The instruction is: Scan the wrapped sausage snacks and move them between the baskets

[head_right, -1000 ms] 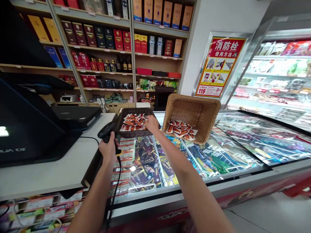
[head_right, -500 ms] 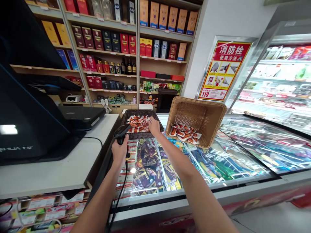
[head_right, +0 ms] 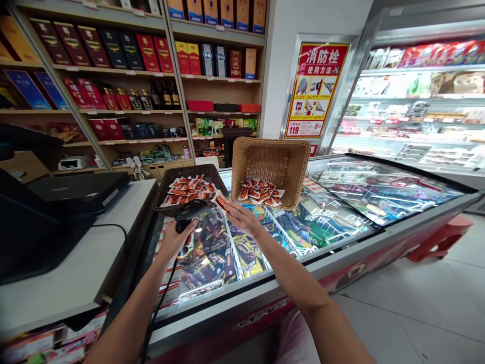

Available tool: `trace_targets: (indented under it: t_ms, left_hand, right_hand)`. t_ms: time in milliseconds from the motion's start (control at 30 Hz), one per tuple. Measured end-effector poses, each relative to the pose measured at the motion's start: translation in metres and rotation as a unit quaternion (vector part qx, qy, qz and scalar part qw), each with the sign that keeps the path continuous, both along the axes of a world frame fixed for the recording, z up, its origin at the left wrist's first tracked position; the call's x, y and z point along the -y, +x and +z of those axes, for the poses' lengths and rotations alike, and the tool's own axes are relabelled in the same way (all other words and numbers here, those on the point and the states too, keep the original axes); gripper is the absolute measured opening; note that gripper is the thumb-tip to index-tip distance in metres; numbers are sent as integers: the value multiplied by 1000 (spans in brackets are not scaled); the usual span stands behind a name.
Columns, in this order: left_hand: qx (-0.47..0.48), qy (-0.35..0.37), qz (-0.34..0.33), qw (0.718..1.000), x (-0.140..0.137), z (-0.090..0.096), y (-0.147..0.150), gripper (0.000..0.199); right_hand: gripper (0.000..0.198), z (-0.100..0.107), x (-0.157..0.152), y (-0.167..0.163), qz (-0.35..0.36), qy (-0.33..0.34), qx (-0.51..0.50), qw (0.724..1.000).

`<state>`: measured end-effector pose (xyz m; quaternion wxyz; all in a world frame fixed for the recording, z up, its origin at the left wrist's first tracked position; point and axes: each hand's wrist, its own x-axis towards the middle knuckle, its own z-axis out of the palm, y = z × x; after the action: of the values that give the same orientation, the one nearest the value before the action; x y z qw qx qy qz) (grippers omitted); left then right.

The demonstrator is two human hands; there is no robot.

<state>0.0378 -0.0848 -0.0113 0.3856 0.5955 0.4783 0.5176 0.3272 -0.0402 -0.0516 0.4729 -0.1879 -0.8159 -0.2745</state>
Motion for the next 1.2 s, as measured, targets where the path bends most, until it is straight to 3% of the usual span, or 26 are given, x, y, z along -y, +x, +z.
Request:
trace_targets:
  t_ms: [100,267,400,533,667,767,833,967,1100,1200]
  left_hand:
    - [-1,-16,-28,999,2,4,2,50]
    - [6,-34,-10,999,5,11,3,51]
    - [0,-33,-6,999,6,13,2,49]
    - [-18,-43,4,999,7,15,3,49]
    - [-25,-46,-11,999,8,14,4,49]
    - [-17,-44,-20,999,6,10,4,48]
    - [-6,-41,-14,999,3,7,3,48]
    - [43,-45,32,998,-1,10,-1,49]
    - [119,-34,126,984,-1,22,-10,48]
    - [150,-23,213,965,-3,28,-21,45]
  right_hand:
    - [21,-1,-2,0,-34,-3,17,999]
    - [21,-3,0,1,-97,30,31,994]
    - [21,-1,6,1,-37,-71,-11,997]
    - [27,4,10,1,-12,-200,-40,979]
    - [32,0,8,-2,-41,-210,-38,976]
    - [31,-8,-1,-3,-102,-182,-107,972]
    - [32,-12,-8,3,-177,-159,-193,952]
    - [35,-8,-22,42,-308,-137,-333,881]
    - [39,9,-35,95,-390,-175,-380,820]
    - [42,24,-47,109,-429,-224,-365,795]
